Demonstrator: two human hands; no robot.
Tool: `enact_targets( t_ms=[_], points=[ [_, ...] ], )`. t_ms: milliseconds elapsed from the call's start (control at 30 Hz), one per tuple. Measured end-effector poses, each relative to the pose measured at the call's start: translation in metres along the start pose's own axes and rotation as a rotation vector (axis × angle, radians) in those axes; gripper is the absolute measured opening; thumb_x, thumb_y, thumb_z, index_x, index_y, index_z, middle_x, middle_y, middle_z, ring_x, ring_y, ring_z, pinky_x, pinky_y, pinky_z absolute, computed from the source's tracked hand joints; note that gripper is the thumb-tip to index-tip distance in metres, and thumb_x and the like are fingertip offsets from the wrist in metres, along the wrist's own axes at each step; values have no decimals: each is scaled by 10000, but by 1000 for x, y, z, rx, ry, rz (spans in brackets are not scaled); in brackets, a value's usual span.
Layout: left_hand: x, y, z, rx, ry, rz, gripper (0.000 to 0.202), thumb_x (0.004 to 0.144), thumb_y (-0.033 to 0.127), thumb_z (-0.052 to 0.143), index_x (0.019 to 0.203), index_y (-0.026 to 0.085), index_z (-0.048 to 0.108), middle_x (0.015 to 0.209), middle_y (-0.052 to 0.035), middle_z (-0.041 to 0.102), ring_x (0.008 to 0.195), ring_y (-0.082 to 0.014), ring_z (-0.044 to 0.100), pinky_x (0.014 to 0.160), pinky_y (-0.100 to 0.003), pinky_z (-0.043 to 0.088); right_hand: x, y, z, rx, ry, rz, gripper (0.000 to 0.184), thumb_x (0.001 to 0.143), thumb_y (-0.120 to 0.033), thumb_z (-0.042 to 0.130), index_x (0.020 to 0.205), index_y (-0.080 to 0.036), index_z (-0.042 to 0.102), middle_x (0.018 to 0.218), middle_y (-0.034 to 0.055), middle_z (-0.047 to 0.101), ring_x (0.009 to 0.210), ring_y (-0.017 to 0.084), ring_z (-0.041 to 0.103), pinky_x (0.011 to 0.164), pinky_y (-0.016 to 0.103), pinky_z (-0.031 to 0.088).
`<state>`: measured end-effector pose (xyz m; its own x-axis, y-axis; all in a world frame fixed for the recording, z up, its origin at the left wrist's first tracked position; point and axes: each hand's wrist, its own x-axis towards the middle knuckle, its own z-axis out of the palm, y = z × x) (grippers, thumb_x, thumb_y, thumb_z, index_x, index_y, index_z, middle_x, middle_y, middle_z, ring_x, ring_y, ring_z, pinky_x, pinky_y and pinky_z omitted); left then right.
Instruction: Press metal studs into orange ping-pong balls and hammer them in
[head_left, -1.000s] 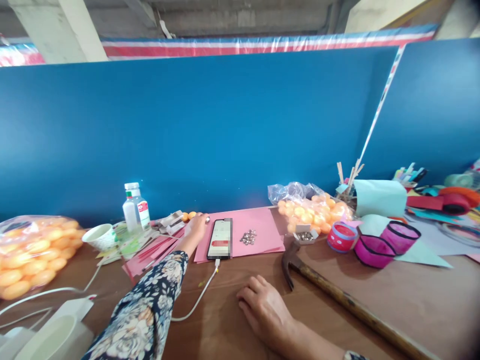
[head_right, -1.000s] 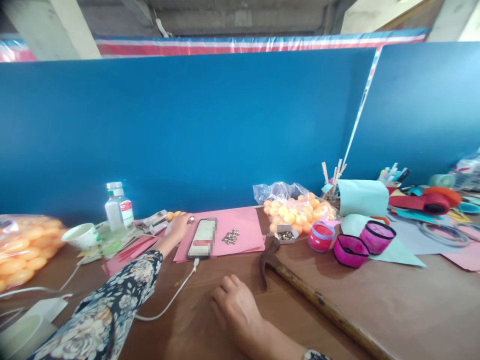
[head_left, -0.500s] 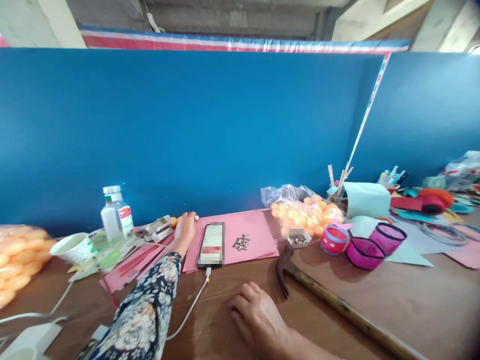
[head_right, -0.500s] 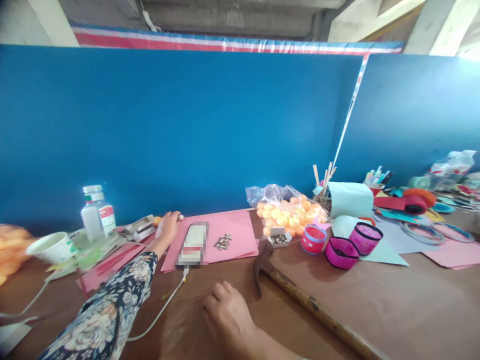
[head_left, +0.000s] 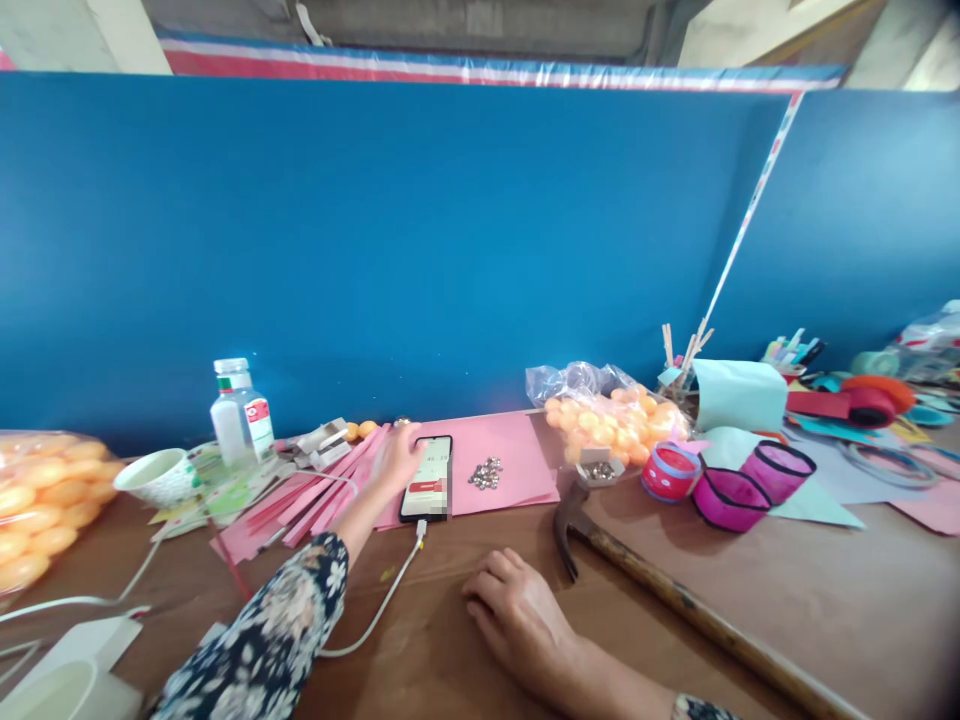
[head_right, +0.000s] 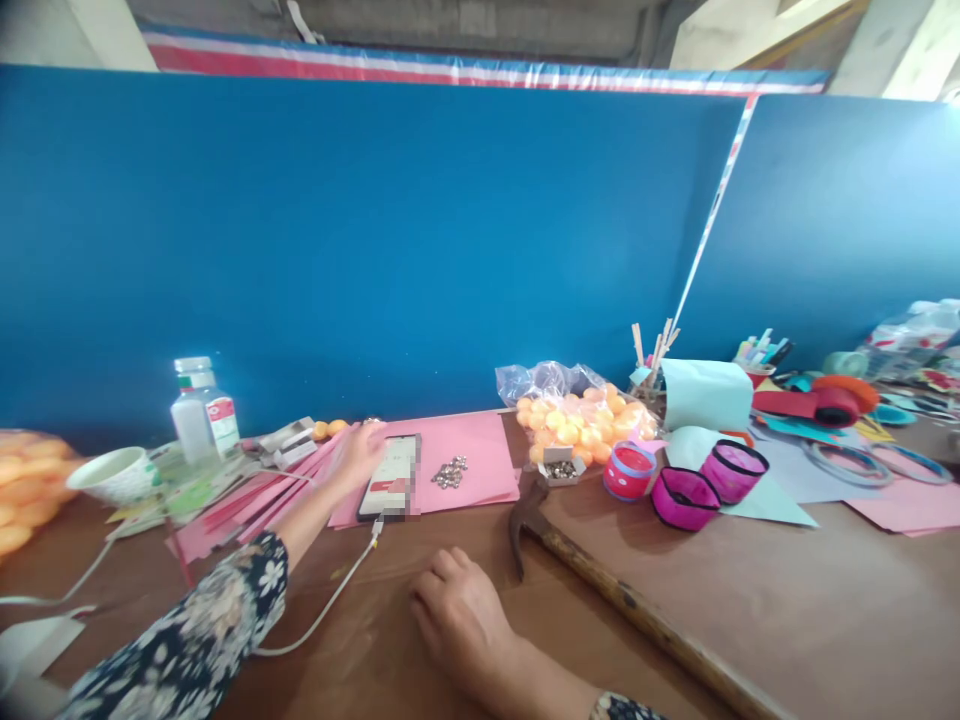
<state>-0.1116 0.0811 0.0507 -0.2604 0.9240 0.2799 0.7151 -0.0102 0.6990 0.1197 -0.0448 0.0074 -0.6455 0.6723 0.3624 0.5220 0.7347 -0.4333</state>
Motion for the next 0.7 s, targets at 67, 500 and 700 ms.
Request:
enact_targets(
  t_ms=[67,500,700],
  points=[
    [-32,18,5,-114,-42,9,330,767,214,528,1089,140,535,1175,-117,562,1122,-213,489,960,-319,347,0,0,-1,83,35,42,130,798,-132,502,858,-206,591,856,25,578,820,160,512,733,272,411],
    [-181,52,48,-673,-105,-61,284,792,262,518,1065,211,576,1112,-87,587,1045,-202,536,964,-364,368,9,16,-26,528,43,300,173,798,-164,475,933,-160,583,914,66,630,864,180,584,790,305,453],
    [-182,48,52,-641,-135,-61,337,836,283,429,1149,169,481,1143,-112,572,1046,-191,549,933,-378,411,39,22,-50,423,75,249,210,832,-243,446,994,-163,553,948,62,632,857,158,593,766,280,462]
  ],
)
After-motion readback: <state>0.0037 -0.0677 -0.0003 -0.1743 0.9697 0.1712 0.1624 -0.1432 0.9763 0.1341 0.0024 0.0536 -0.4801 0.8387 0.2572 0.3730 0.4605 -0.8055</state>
